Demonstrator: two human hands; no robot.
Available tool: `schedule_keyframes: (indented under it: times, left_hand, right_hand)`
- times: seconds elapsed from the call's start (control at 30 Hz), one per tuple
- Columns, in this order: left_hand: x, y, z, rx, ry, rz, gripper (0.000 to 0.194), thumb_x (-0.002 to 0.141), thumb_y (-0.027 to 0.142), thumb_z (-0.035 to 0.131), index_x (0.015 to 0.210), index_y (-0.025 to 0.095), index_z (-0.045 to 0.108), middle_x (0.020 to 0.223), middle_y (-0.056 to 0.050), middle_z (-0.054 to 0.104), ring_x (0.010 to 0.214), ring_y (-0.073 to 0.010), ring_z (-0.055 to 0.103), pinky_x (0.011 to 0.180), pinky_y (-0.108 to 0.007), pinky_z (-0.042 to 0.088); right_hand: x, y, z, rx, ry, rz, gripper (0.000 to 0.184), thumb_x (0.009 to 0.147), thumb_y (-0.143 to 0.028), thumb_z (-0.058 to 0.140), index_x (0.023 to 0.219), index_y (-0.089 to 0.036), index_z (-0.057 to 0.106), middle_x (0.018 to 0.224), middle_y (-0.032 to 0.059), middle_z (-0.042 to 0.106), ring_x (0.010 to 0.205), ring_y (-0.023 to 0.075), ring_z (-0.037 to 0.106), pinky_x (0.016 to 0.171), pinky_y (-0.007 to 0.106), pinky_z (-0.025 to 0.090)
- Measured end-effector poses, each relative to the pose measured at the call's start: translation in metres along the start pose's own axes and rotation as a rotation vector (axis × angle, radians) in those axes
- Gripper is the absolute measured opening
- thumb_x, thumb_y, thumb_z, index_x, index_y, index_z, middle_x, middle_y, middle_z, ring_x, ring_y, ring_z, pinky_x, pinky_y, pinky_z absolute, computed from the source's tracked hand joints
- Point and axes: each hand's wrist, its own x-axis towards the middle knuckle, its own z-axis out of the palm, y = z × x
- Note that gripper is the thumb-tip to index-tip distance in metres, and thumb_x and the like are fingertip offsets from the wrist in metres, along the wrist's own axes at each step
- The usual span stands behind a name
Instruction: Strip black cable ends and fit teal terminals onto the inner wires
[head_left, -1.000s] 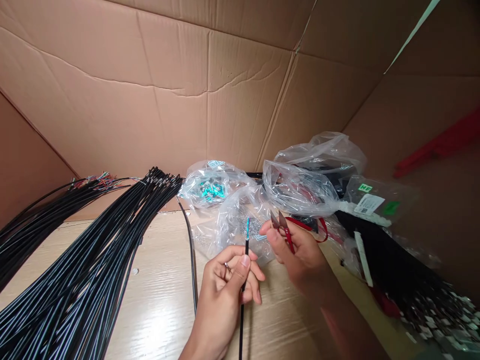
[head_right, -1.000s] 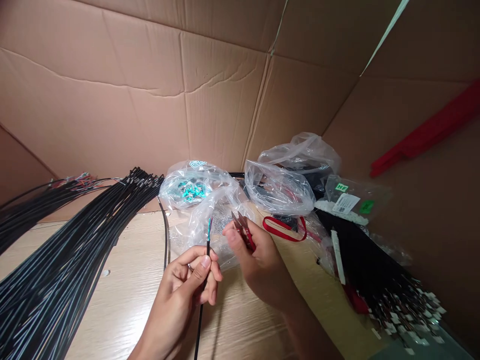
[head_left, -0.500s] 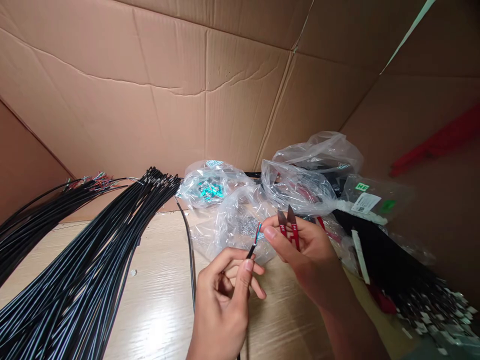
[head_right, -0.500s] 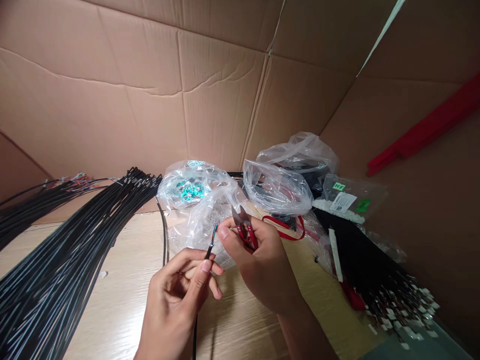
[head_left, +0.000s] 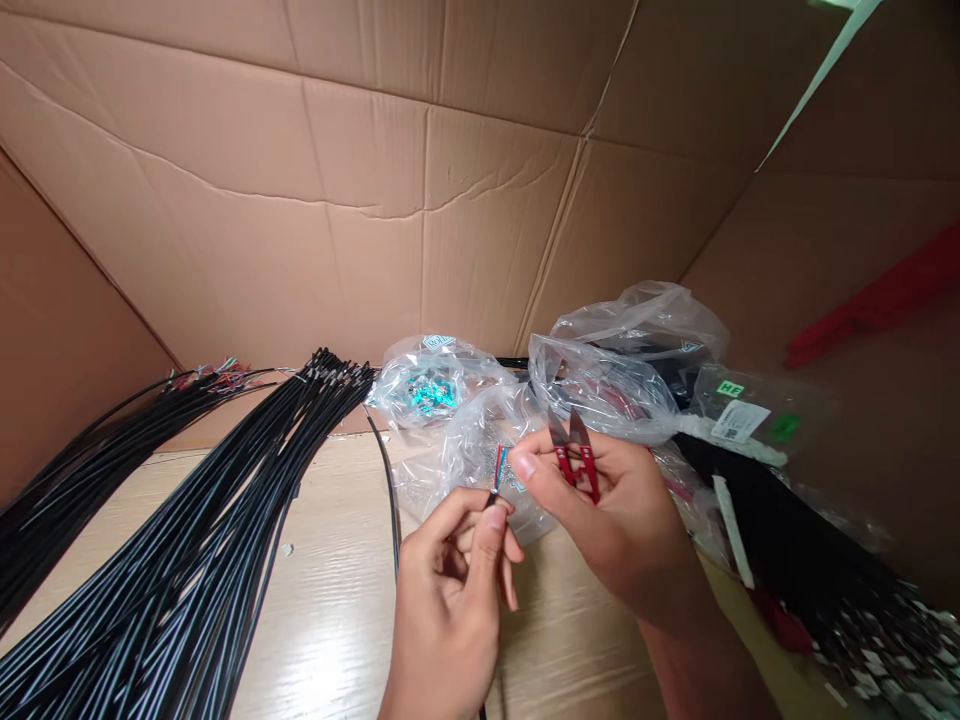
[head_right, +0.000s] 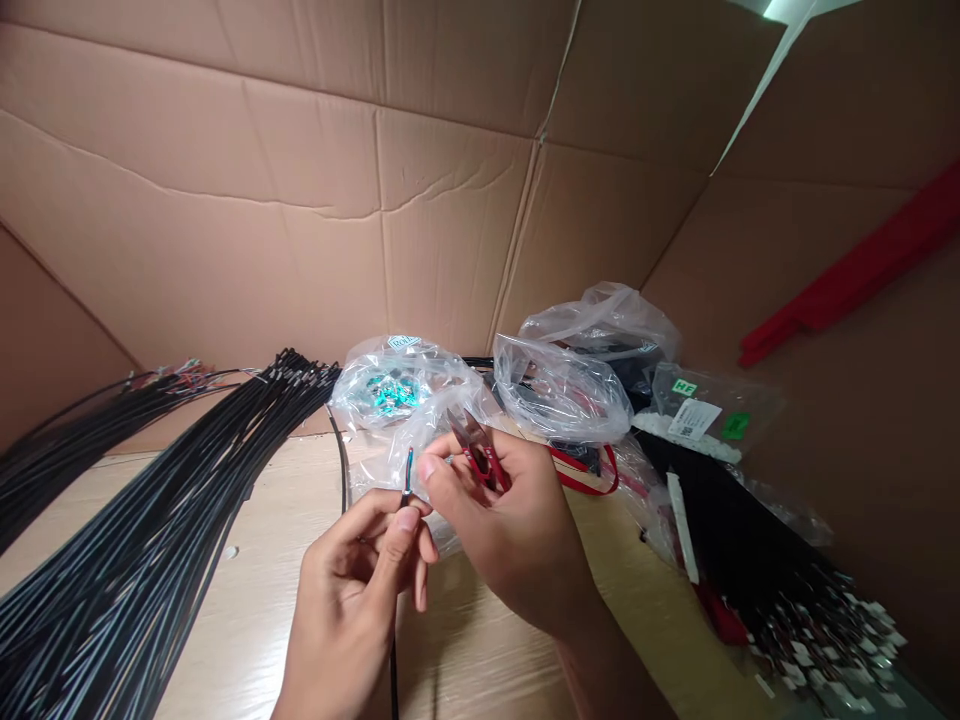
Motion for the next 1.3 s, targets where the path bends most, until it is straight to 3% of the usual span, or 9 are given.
schedule_keyframes:
  times: [0.13, 0.3, 0.43, 0.6, 0.77, 0.9, 1.1, 1.3]
  left_hand:
    - [-0.004, 0.008, -0.003, 0.076, 0.023, 0.055, 0.028, 0.097, 0.041, 0.062, 0.090, 0.015, 0.071, 0.071, -0.002, 0.068, 0.055, -0.0097, 0.060, 0.053, -0.016, 0.047]
    - [-0.009, 0.028, -0.007, 0.123, 0.136, 0.125, 0.025, 0.095, 0.040, 0.066, 0.097, 0.015, 0.073, 0.070, -0.003, 0.067, 0.058, -0.0124, 0.062, 0.056, -0.019, 0.051]
    - [-0.008, 0.055, -0.009, 0.000, 0.124, 0.071, 0.030, 0.095, 0.047, 0.065, 0.097, 0.017, 0.068, 0.067, 0.000, 0.061, 0.051, -0.0080, 0.050, 0.047, -0.015, 0.041]
    - [-0.002, 0.074, -0.011, -0.198, 0.174, 0.071, 0.033, 0.091, 0.045, 0.072, 0.109, 0.022, 0.057, 0.060, 0.005, 0.054, 0.045, -0.0054, 0.037, 0.042, -0.013, 0.032]
    - [0.005, 0.075, -0.018, -0.125, 0.223, 0.181, 0.046, 0.095, 0.043, 0.066, 0.134, 0.033, 0.045, 0.065, 0.006, 0.058, 0.040, -0.0076, 0.040, 0.038, -0.016, 0.036]
    - [0.011, 0.074, -0.020, -0.086, 0.200, 0.177, 0.032, 0.097, 0.045, 0.061, 0.125, 0.031, 0.055, 0.068, 0.004, 0.058, 0.042, -0.0078, 0.045, 0.040, -0.018, 0.039]
    - [0.012, 0.066, -0.015, -0.147, 0.210, 0.218, 0.015, 0.099, 0.037, 0.060, 0.113, 0.032, 0.056, 0.085, 0.002, 0.065, 0.040, -0.0044, 0.051, 0.039, -0.015, 0.039]
    - [0.017, 0.061, -0.025, 0.074, 0.136, 0.301, 0.021, 0.104, 0.035, 0.050, 0.124, 0.031, 0.057, 0.073, 0.003, 0.064, 0.049, -0.0088, 0.057, 0.047, -0.017, 0.049]
  right_hand:
    - [-0.003, -0.016, 0.001, 0.027, 0.002, -0.026, 0.017, 0.089, -0.029, 0.067, 0.077, -0.017, 0.066, 0.056, -0.0056, 0.049, 0.050, 0.0079, 0.049, 0.048, 0.018, 0.042]
    - [0.000, -0.036, -0.001, 0.057, -0.081, -0.065, 0.019, 0.093, -0.030, 0.064, 0.077, -0.018, 0.068, 0.062, -0.0015, 0.062, 0.057, 0.0111, 0.058, 0.055, 0.019, 0.048]
    - [0.009, -0.047, 0.000, 0.164, -0.138, -0.138, 0.022, 0.095, -0.034, 0.064, 0.081, -0.018, 0.070, 0.074, 0.0022, 0.071, 0.070, 0.0145, 0.066, 0.066, 0.022, 0.053]
    - [0.015, -0.050, 0.013, 0.258, -0.123, -0.218, 0.017, 0.097, -0.033, 0.065, 0.087, -0.020, 0.067, 0.069, -0.0020, 0.065, 0.062, 0.0108, 0.061, 0.060, 0.020, 0.049]
    - [0.019, -0.050, 0.024, 0.258, -0.144, -0.267, 0.016, 0.098, -0.029, 0.062, 0.085, -0.021, 0.063, 0.065, -0.0031, 0.063, 0.061, 0.0113, 0.060, 0.062, 0.021, 0.049]
    - [0.022, -0.047, 0.029, 0.190, -0.083, -0.276, 0.019, 0.098, -0.031, 0.062, 0.082, -0.020, 0.063, 0.068, -0.0009, 0.063, 0.065, 0.0136, 0.060, 0.064, 0.024, 0.049]
    - [0.024, -0.041, 0.036, 0.188, -0.031, -0.267, 0.020, 0.098, -0.033, 0.062, 0.082, -0.021, 0.063, 0.067, -0.0017, 0.059, 0.064, 0.0136, 0.058, 0.063, 0.024, 0.049]
    - [0.020, -0.041, 0.035, 0.036, 0.060, -0.361, 0.012, 0.097, -0.027, 0.062, 0.086, -0.023, 0.065, 0.074, -0.0008, 0.062, 0.066, 0.0141, 0.059, 0.059, 0.024, 0.047]
